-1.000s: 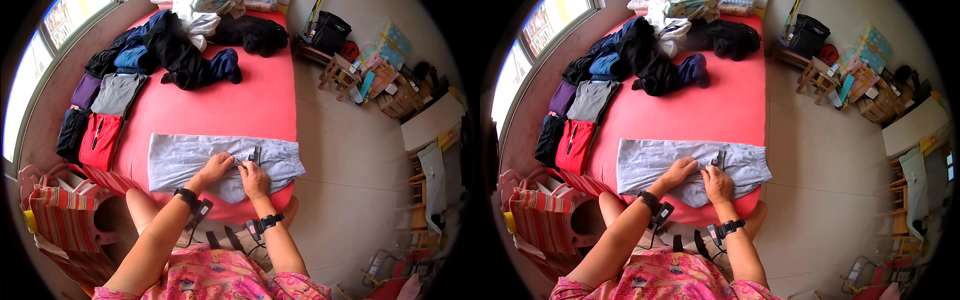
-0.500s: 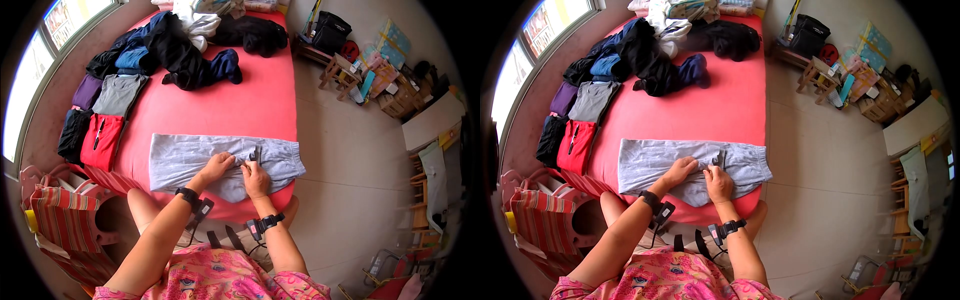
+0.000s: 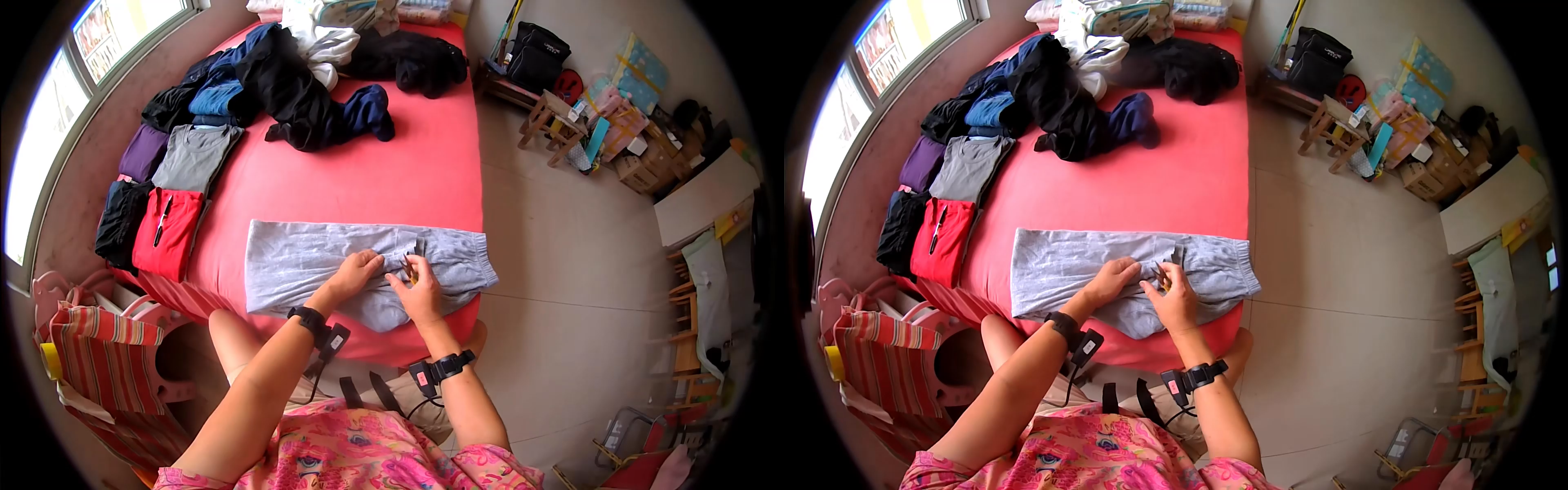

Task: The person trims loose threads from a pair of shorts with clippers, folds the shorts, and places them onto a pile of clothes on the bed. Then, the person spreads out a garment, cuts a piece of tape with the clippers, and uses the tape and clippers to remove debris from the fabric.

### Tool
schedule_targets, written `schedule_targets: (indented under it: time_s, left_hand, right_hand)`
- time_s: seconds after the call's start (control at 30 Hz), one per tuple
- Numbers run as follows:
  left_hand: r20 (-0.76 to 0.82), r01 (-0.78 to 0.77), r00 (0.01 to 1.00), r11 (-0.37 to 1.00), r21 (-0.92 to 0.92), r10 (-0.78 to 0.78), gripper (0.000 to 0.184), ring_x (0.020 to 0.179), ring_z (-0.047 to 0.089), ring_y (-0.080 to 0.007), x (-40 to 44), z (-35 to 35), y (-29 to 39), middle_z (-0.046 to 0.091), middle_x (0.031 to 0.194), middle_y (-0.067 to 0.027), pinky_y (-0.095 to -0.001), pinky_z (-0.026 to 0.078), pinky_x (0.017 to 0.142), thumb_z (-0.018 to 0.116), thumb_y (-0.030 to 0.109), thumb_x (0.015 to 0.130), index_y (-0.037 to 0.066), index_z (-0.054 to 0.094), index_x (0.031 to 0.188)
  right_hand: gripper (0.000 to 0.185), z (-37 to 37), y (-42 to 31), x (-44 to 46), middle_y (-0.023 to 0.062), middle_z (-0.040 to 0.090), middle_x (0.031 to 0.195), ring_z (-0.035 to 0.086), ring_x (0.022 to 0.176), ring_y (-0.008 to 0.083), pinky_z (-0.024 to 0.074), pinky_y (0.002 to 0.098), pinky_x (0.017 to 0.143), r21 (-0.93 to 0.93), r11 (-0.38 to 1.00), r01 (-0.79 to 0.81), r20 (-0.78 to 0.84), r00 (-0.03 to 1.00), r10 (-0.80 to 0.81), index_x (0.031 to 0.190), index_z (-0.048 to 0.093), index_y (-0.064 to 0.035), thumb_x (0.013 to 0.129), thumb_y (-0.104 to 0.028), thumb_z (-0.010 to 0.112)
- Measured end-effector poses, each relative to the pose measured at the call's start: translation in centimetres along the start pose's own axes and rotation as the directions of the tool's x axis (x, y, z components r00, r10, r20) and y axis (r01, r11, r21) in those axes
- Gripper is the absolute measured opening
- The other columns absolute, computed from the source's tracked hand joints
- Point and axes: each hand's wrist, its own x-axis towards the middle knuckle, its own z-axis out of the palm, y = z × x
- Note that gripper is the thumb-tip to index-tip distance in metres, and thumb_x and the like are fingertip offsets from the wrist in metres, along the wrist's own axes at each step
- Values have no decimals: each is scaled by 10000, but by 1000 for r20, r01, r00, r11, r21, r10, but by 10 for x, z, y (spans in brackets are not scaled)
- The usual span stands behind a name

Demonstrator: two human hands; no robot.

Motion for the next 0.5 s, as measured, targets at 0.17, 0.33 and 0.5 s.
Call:
schedule_targets:
  time_s: [0.17,0.33,0.5]
  left_hand:
    - [-3,9,1000,999,-36,-9,314,864,546,-175,0,1,-1,607,900,-119,-311,444,809,485,243,965,-49,600,974]
    - [-49,-118,991,990,73,121,353,855,618,-284,7,4,-15,638,895,-184,-361,463,785,498,284,952,-47,618,944]
    - [-21,-3,1000,996,93,5,380,863,618,-314,3,3,-2,642,912,-194,-371,463,792,498,307,950,-51,624,943]
  right_hand:
    - [205,17,0,7,109,598,867,613,780,304,492,378,676,-78,994,72,36,997,-70,859,607,-22,752,-137,738]
    - [170,27,12,10,132,594,861,600,775,333,480,390,656,-210,976,65,62,997,-53,844,599,-25,796,-157,692]
    - [201,13,47,11,23,525,618,516,543,108,417,267,511,219,967,-130,-188,967,173,775,565,-45,902,-192,615]
